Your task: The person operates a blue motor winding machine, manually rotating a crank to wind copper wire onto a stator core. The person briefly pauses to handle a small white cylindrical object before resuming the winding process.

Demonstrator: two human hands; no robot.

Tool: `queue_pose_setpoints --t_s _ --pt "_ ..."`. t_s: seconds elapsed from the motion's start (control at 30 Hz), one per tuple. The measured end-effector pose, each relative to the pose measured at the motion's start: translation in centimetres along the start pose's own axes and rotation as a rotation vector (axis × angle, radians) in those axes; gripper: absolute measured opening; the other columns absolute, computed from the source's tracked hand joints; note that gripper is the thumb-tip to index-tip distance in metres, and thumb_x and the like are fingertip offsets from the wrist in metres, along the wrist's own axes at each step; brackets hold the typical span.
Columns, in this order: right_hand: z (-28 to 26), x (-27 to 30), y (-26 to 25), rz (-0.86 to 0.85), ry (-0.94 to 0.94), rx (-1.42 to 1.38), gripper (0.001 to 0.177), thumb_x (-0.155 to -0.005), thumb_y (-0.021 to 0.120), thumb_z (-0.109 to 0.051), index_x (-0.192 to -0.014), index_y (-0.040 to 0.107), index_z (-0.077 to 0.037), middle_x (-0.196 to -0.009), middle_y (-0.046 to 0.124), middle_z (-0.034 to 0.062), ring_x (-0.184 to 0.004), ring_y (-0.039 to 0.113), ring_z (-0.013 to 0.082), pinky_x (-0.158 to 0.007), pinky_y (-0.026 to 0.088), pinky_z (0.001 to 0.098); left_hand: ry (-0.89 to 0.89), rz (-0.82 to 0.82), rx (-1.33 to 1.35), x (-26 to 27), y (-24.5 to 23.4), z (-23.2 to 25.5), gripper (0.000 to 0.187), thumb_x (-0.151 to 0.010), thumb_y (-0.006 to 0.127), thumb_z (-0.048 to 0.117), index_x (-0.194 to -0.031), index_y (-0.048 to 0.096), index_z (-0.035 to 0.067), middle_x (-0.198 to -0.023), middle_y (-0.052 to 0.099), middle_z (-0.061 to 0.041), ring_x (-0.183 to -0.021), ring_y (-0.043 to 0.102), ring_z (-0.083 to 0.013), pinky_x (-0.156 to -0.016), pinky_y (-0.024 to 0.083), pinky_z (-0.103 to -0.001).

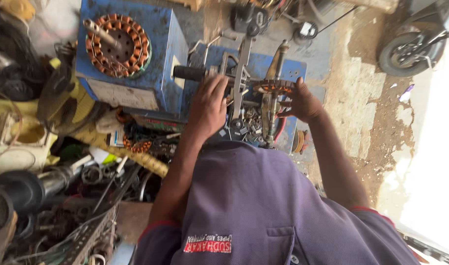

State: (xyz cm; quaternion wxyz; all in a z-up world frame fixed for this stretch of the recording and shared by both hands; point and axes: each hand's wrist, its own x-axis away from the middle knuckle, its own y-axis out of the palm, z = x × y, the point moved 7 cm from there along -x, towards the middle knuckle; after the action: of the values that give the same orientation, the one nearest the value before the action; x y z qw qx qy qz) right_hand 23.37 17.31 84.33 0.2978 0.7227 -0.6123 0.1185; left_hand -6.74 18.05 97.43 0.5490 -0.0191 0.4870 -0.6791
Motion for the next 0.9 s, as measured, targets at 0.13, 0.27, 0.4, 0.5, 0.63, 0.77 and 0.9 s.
queue_pose_setpoints --t_s 0.13,0.27,0.4,0.5,0.63,0.77,0.9 --pt "-0.7 -0.2 0.5 -0.055 0.024 0.021 0.123 -0.057 0.059 -0.094 -0.153 0.039 -0.020 -0.165 0.029 0.0160 -0.145 0.020 0.0610 -0.106 0.032 0.0793 0.126 -0.101 -0.207 -3.2 4.0 -2.4 0.047 -0.086 0.062 0.001 -0.131 0.061 -0.007 -0.145 0.056 -0.023 -0.146 0.033 -0.0442 -0.120 0.023 -0.062" --pt "-1.1 -0.3 0.7 -0.094 0.004 0.007 0.122 -0.062 0.067 -0.091 -0.152 0.045 -0.013 -0.162 0.037 0.0225 -0.146 0.027 0.0636 -0.109 0.031 0.0789 0.115 -0.170 -0.124 -3.1 6.9 -4.4 0.034 -0.091 0.058 -0.002 -0.124 0.065 -0.003 -0.142 0.060 -0.019 -0.149 0.035 -0.0415 -0.123 0.020 -0.063" --pt "-1.7 -0.8 2.3 -0.146 0.032 0.006 0.120 -0.059 0.072 -0.087 -0.150 0.045 -0.012 -0.160 0.038 0.0219 -0.145 0.029 0.0617 -0.109 0.028 0.0805 0.112 -0.179 -0.125 -2.6 7.2 -5.0 0.032 -0.093 0.058 -0.002 -0.124 0.065 -0.003 -0.140 0.061 -0.017 -0.151 0.034 -0.0403 -0.124 0.017 -0.061" --pt "-1.9 -1.5 2.9 -0.149 0.051 0.029 0.122 -0.058 0.072 -0.086 -0.151 0.047 -0.012 -0.159 0.040 0.0253 -0.144 0.030 0.0618 -0.109 0.026 0.0800 0.129 -0.143 -0.114 -2.6 7.2 -4.8 0.032 -0.095 0.058 -0.001 -0.126 0.066 -0.003 -0.139 0.062 -0.018 -0.151 0.033 -0.0393 -0.124 0.015 -0.061" --pt "-2.0 -2.4 3.9 -0.162 0.070 0.027 0.120 -0.060 0.074 -0.086 -0.150 0.048 -0.011 -0.158 0.041 0.0269 -0.145 0.032 0.0621 -0.113 0.024 0.0793 0.119 -0.139 -0.104 -2.3 7.5 -5.1 0.033 -0.095 0.059 -0.001 -0.127 0.066 -0.003 -0.138 0.063 -0.018 -0.151 0.031 -0.0382 -0.125 0.014 -0.062" --pt "-2.7 -1.9 4.9 -0.153 0.067 0.061 0.121 -0.061 0.070 -0.089 -0.152 0.049 -0.012 -0.158 0.043 0.0232 -0.144 0.030 0.0591 -0.113 0.024 0.0775 0.137 -0.148 -0.121 -2.1 8.3 -5.5 0.030 -0.095 0.061 -0.003 -0.125 0.066 -0.003 -0.137 0.063 -0.018 -0.152 0.030 -0.0388 -0.126 0.014 -0.062" --pt "-3.1 -1.2 6.1 -0.137 0.030 0.040 0.117 -0.063 0.067 -0.088 -0.148 0.048 -0.011 -0.158 0.044 0.0185 -0.145 0.036 0.0548 -0.110 0.027 0.0779 0.144 -0.132 -0.142 -2.5 7.6 -5.0 0.032 -0.094 0.062 -0.003 -0.126 0.066 -0.003 -0.139 0.062 -0.018 -0.153 0.029 -0.0388 -0.126 0.013 -0.062"
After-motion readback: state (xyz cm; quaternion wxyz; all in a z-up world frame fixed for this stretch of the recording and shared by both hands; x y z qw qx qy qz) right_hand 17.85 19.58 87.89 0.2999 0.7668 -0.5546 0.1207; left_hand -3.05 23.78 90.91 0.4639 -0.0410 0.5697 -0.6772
